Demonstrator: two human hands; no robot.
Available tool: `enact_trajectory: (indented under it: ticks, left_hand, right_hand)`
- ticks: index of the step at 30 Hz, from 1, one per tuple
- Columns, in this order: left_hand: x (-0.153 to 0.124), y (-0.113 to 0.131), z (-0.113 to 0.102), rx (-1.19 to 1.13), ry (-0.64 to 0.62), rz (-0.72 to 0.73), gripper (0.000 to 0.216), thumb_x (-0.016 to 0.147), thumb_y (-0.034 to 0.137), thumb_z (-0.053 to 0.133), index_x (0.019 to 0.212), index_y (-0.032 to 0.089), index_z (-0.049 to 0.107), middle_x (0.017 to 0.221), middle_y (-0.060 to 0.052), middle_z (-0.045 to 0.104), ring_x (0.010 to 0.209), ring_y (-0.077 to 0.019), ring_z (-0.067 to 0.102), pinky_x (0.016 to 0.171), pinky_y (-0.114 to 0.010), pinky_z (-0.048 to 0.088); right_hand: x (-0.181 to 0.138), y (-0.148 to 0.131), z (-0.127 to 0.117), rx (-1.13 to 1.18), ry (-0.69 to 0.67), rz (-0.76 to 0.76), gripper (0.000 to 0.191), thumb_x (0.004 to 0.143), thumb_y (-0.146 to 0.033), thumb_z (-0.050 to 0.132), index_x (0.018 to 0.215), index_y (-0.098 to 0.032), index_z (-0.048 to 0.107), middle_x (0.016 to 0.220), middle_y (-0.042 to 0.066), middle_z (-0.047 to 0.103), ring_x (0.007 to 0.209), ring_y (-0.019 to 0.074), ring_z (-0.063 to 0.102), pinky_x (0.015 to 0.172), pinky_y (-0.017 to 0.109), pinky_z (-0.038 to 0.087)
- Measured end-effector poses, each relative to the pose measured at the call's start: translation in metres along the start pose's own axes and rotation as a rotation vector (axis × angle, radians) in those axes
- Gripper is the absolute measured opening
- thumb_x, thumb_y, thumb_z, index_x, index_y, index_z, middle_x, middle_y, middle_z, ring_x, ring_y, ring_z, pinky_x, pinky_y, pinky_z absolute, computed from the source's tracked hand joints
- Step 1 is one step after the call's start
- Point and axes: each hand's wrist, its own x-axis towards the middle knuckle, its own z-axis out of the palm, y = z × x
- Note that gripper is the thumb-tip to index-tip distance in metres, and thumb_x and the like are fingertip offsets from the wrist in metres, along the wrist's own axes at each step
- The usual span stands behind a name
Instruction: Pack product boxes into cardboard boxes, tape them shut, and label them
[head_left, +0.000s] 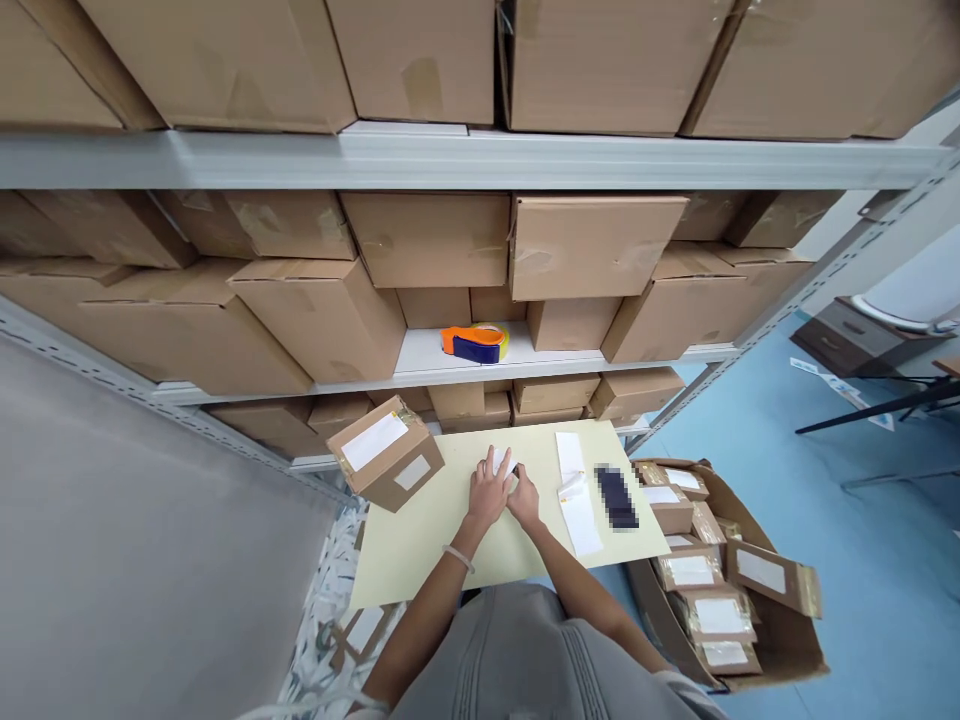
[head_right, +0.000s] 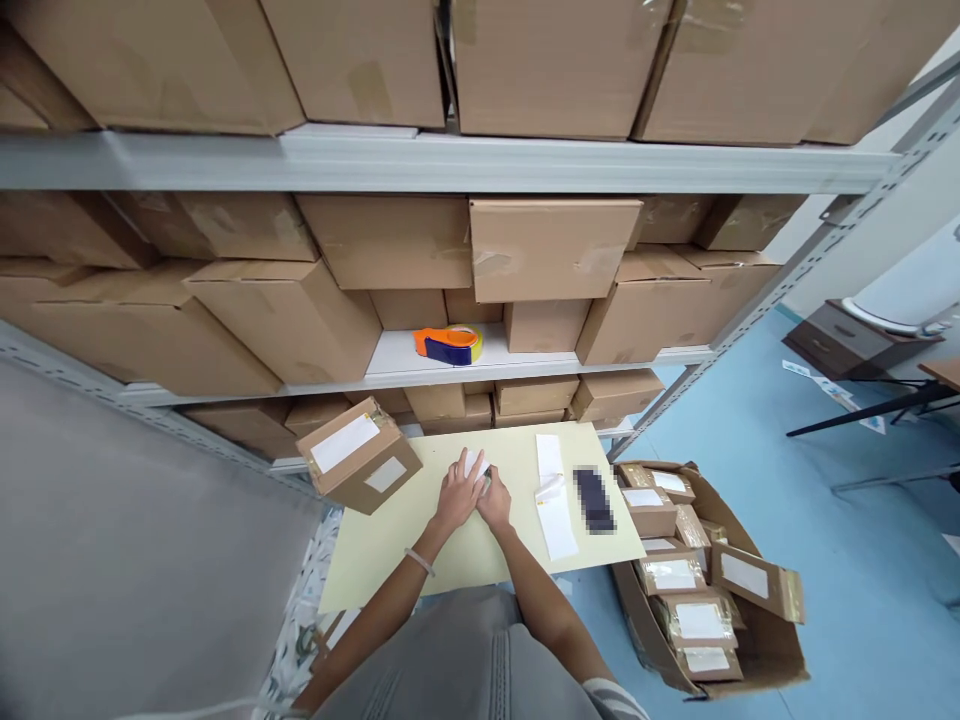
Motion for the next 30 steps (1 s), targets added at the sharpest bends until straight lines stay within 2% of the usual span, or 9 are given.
enact_trajectory:
  ticks: [3, 5, 7, 11, 14, 18, 23, 26, 30]
  left_hand:
    - [-0.001, 0.005, 0.004, -0.004, 0.047, -0.031, 0.054, 0.095, 0.034, 0.039, 0.149, 0.034, 0.039, 0.161, -0.006, 0.025, 0.133, -0.0361, 0.041, 0.111, -0.056, 0.030]
    - [0.000, 0.007, 0.007, 0.009, 0.092, -0.050, 0.053, 0.095, 0.032, 0.039, 0.148, 0.033, 0.040, 0.160, -0.006, 0.028, 0.133, -0.0348, 0.042, 0.112, -0.054, 0.031]
    - [0.002, 0.008, 0.010, 0.041, 0.127, -0.049, 0.053, 0.096, 0.030, 0.037, 0.149, 0.031, 0.040, 0.159, -0.007, 0.031, 0.132, -0.0327, 0.045, 0.110, -0.049, 0.036]
    - [0.005, 0.005, 0.012, 0.152, 0.152, -0.032, 0.053, 0.098, 0.030, 0.031, 0.151, 0.026, 0.037, 0.156, -0.009, 0.037, 0.121, -0.0291, 0.054, 0.098, -0.043, 0.048]
    - [0.005, 0.003, 0.011, 0.230, 0.148, -0.006, 0.052, 0.099, 0.029, 0.030, 0.151, 0.025, 0.036, 0.155, -0.009, 0.039, 0.118, -0.0275, 0.057, 0.097, -0.042, 0.049]
    - [0.000, 0.005, 0.013, 0.242, 0.167, 0.016, 0.054, 0.097, 0.028, 0.036, 0.151, 0.031, 0.033, 0.158, -0.006, 0.033, 0.128, -0.0295, 0.050, 0.109, -0.051, 0.038]
    - [0.000, 0.012, 0.010, 0.230, 0.164, -0.006, 0.054, 0.097, 0.028, 0.037, 0.150, 0.035, 0.034, 0.159, -0.006, 0.030, 0.136, -0.0343, 0.041, 0.113, -0.067, 0.019]
    - [0.000, 0.011, 0.006, 0.221, 0.149, 0.037, 0.052, 0.096, 0.028, 0.040, 0.148, 0.036, 0.039, 0.158, -0.007, 0.031, 0.141, -0.0349, 0.036, 0.113, -0.070, 0.014]
    - [-0.002, 0.003, 0.000, 0.203, 0.113, 0.153, 0.049, 0.096, 0.028, 0.041, 0.144, 0.037, 0.044, 0.157, -0.006, 0.036, 0.144, -0.0310, 0.032, 0.115, -0.067, 0.012]
  right_hand:
    - [0.002, 0.001, 0.000, -0.037, -0.019, 0.001, 0.032, 0.093, -0.037, 0.040, 0.121, -0.023, 0.047, 0.104, 0.009, 0.071, 0.091, 0.0245, 0.068, 0.072, 0.030, 0.047]
    - [0.003, 0.000, -0.001, -0.052, -0.024, 0.002, 0.033, 0.095, -0.038, 0.036, 0.122, -0.022, 0.048, 0.100, 0.008, 0.072, 0.087, 0.0244, 0.069, 0.070, 0.030, 0.046]
    - [0.003, -0.001, -0.001, -0.062, -0.025, -0.003, 0.034, 0.095, -0.036, 0.036, 0.124, -0.022, 0.047, 0.099, 0.008, 0.072, 0.085, 0.0238, 0.069, 0.069, 0.029, 0.045]
    - [0.002, 0.000, -0.002, -0.053, -0.028, -0.025, 0.042, 0.086, -0.030, 0.051, 0.127, -0.022, 0.046, 0.104, 0.007, 0.071, 0.088, 0.0219, 0.068, 0.070, 0.026, 0.045]
    - [0.001, 0.001, -0.001, -0.045, -0.017, -0.027, 0.042, 0.085, -0.030, 0.052, 0.126, -0.021, 0.047, 0.104, 0.007, 0.071, 0.089, 0.0221, 0.068, 0.070, 0.025, 0.044]
    - [0.002, 0.002, -0.001, -0.070, -0.022, -0.002, 0.031, 0.093, -0.035, 0.040, 0.118, -0.021, 0.049, 0.099, 0.009, 0.072, 0.083, 0.0228, 0.068, 0.068, 0.027, 0.043]
    - [0.004, 0.002, -0.003, -0.091, -0.037, -0.001, 0.034, 0.093, -0.034, 0.041, 0.123, -0.019, 0.047, 0.104, 0.011, 0.072, 0.089, 0.0233, 0.069, 0.070, 0.027, 0.044]
    - [0.004, 0.005, -0.002, -0.122, -0.051, -0.002, 0.040, 0.091, -0.031, 0.044, 0.129, -0.018, 0.045, 0.109, 0.013, 0.071, 0.094, 0.0244, 0.069, 0.072, 0.028, 0.046]
    - [0.006, 0.010, -0.001, -0.125, -0.079, 0.000, 0.049, 0.088, -0.028, 0.049, 0.135, -0.017, 0.043, 0.112, 0.013, 0.070, 0.100, 0.0251, 0.068, 0.076, 0.029, 0.048]
